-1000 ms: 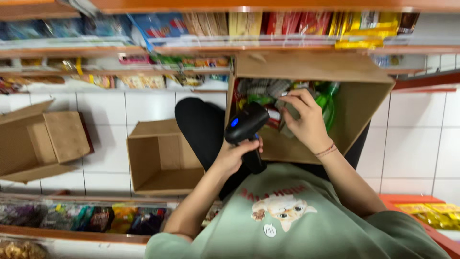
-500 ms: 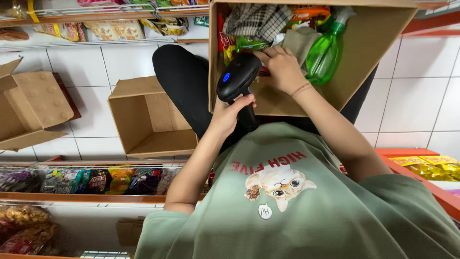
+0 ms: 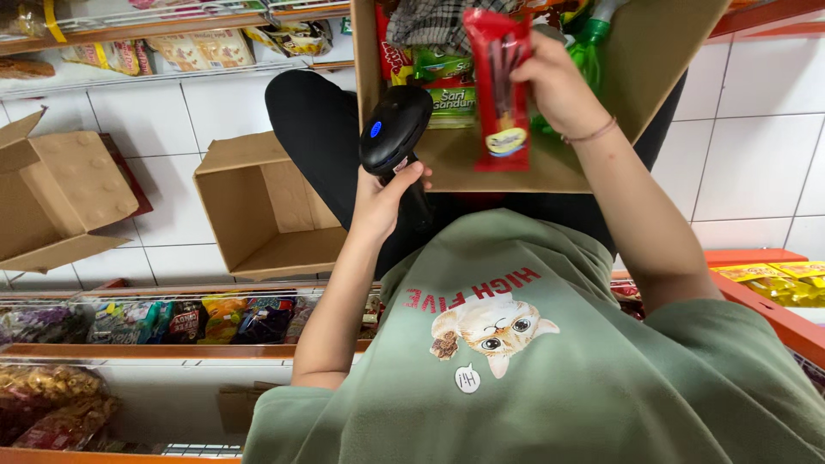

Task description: The person sits on the floor in a store aisle and restocks shelves with various snack items. They take packaged snacks from a cardboard box on their lap, scan the barcodes with a handheld scanner, wipe the packages with a cloth, and place them on the shelf.

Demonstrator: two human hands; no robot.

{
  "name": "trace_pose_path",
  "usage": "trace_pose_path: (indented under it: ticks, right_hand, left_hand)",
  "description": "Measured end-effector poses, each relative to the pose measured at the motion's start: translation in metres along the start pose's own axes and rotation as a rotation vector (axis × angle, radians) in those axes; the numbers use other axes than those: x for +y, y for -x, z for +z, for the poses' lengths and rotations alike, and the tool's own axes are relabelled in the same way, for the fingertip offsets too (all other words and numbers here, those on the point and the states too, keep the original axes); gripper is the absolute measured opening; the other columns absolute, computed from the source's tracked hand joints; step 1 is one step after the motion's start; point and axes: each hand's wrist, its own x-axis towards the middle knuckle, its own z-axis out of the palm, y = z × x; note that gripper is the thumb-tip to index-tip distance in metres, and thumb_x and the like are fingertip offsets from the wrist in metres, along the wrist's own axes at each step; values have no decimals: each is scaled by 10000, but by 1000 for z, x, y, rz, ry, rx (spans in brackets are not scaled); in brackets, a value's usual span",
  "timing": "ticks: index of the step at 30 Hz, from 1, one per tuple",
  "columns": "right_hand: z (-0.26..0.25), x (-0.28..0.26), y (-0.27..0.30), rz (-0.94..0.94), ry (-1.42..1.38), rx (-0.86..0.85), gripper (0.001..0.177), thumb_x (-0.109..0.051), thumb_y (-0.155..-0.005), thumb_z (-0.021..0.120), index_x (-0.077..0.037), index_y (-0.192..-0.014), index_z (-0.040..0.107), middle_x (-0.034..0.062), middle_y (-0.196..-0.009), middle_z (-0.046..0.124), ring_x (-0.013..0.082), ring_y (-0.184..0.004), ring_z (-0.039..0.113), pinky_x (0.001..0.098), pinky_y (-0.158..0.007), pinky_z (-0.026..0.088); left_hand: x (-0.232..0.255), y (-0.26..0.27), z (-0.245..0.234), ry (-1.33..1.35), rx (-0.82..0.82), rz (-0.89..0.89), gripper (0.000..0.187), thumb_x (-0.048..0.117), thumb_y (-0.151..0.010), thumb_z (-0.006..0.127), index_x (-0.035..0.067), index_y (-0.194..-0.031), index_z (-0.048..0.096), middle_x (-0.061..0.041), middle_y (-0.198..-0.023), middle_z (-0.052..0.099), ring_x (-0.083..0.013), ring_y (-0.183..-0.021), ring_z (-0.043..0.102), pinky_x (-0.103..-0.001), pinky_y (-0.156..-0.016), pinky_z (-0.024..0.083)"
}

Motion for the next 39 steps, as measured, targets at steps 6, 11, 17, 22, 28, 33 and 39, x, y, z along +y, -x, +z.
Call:
trace_pose_path:
  ticks: [6, 11, 17, 22, 28, 33, 39]
  right_hand:
    - [7, -29, 43, 100, -430, 231, 463, -436, -1091, 379, -55, -1209, 616, 94, -967, 712, 227, -855, 737, 382, -764, 627]
    - [6, -23, 63, -36, -232, 316, 283, -294, -1106, 592, -27, -1185, 643, 42, -998, 712, 150, -864, 705, 307, -785, 604]
    - [17, -20, 77, -95, 1, 288, 139, 11, -1018, 720, 12, -1157, 718, 12, -1056, 743, 63, -919, 663, 247, -850, 555]
    - [41, -26, 82, -220, 45, 220, 419, 72, -955, 746, -14, -1318, 552, 8, -1258, 668, 66, -1156, 640, 244, -1023, 528]
    - [51, -32, 95, -141, -79, 198, 319, 116, -981, 702, 4, -1253, 576, 20, -1220, 648, 77, -1136, 614, 253, -1055, 512]
    - [55, -34, 103, -71, -290, 247, 228, 121, -924, 576, 25, -1111, 662, 35, -1167, 654, 87, -1030, 619, 243, -950, 492]
    - [48, -27, 107, 55, -549, 259, 156, 61, -1010, 573, 3, -1115, 673, 60, -1080, 719, 110, -976, 643, 268, -946, 511]
  left_hand:
    - [-8, -10, 12, -73, -20, 1, 169, -46, -1003, 746, -19, -1105, 614, -95, -973, 644, -221, -884, 698, -372, -734, 583]
    - [12, -16, 50, 40, -51, -51, 396, -59, -888, 727, 16, -1263, 623, -75, -1168, 691, -207, -936, 706, -367, -720, 602]
    - [15, -21, 73, -135, -212, 10, 602, -24, -780, 878, 46, -1317, 614, -33, -1190, 683, -149, -1067, 668, -321, -951, 555]
    - [7, -20, 84, -261, -256, 68, 589, 30, -783, 935, 28, -1296, 645, -18, -1174, 703, -108, -1073, 650, -302, -1000, 543]
    - [1, -10, 84, -284, -137, 41, 548, -8, -792, 919, 13, -1274, 658, -39, -1161, 724, -133, -1062, 677, -328, -995, 562]
    - [-9, 7, 83, -260, -106, 32, 601, -9, -798, 908, 31, -1321, 615, -37, -1244, 697, -139, -1140, 663, -331, -1045, 546]
    - [-14, 14, 81, -192, -124, 13, 637, -29, -792, 905, 30, -1348, 598, -51, -1287, 685, -160, -1185, 653, -352, -1082, 532]
